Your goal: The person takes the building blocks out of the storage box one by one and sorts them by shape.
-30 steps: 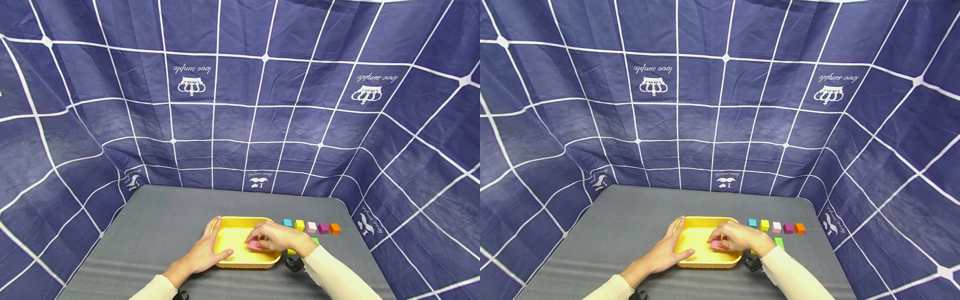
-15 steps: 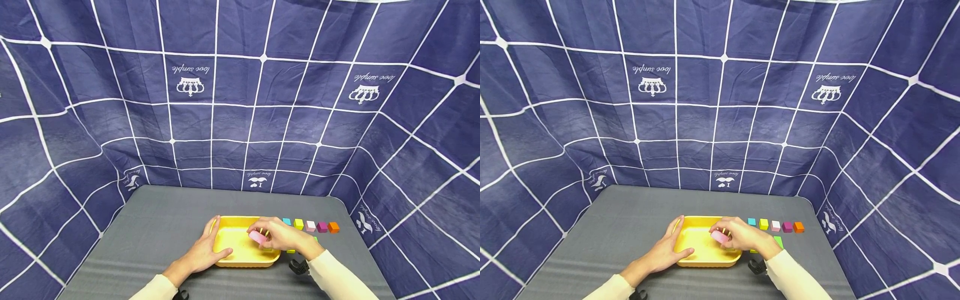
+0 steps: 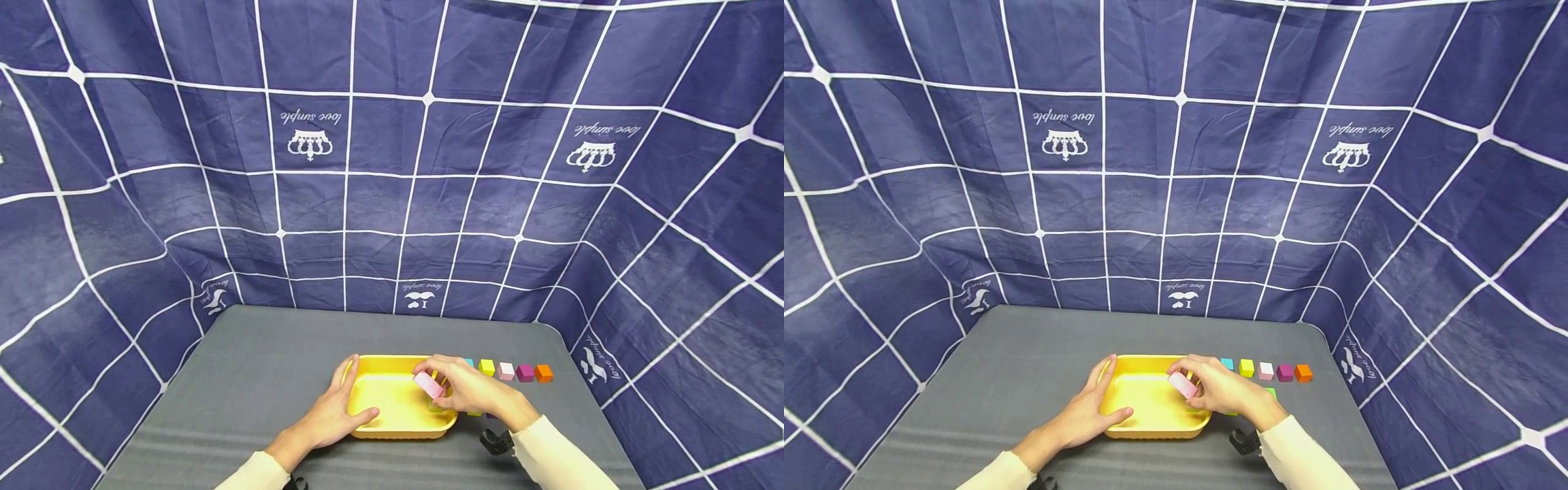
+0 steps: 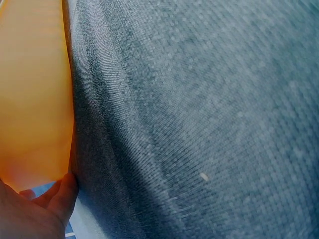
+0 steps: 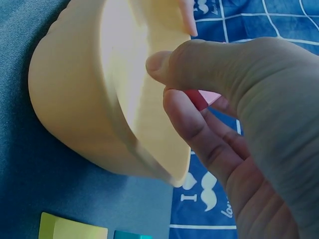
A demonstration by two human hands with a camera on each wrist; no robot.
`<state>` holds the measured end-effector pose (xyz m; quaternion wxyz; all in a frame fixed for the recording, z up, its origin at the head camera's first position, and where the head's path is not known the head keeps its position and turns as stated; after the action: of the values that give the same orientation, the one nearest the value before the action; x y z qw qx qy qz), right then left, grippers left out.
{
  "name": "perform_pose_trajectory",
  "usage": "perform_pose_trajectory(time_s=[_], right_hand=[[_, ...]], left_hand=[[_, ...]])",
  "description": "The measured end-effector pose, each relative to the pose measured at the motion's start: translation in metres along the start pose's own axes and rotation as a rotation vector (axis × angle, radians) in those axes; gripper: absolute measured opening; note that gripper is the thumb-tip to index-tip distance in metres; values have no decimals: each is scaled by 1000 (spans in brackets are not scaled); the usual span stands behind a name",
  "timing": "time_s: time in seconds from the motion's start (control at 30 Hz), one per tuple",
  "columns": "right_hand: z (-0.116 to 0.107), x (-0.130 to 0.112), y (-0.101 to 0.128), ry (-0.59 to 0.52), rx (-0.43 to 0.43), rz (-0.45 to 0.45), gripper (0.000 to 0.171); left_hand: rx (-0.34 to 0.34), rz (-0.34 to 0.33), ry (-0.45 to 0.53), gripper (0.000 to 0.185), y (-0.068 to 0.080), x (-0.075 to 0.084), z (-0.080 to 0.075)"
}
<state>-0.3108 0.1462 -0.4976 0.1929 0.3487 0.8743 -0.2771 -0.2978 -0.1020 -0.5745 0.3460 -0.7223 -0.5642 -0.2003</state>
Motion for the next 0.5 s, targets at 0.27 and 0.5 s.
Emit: perform_pose_trajectory(time_s=[0.27, 0.5], right_hand=[[-9, 3, 10, 21, 46, -9, 66], [-17, 8, 22, -31, 65, 38, 68]], left_hand=[[-9, -6, -4, 122, -1, -1, 0], [-10, -1, 1, 123, 1, 0, -2]])
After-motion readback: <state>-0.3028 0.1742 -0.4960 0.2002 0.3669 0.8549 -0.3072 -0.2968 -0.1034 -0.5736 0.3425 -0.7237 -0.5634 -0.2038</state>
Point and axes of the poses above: each hand's wrist, its own y-axis away from the middle knuckle, its own z-axis out of the palm, x = y × z, the point moved 9 cm from there along -y, towards the middle knuckle, and after that the axes turned 15 degrees about x, right-handed, at the moved point
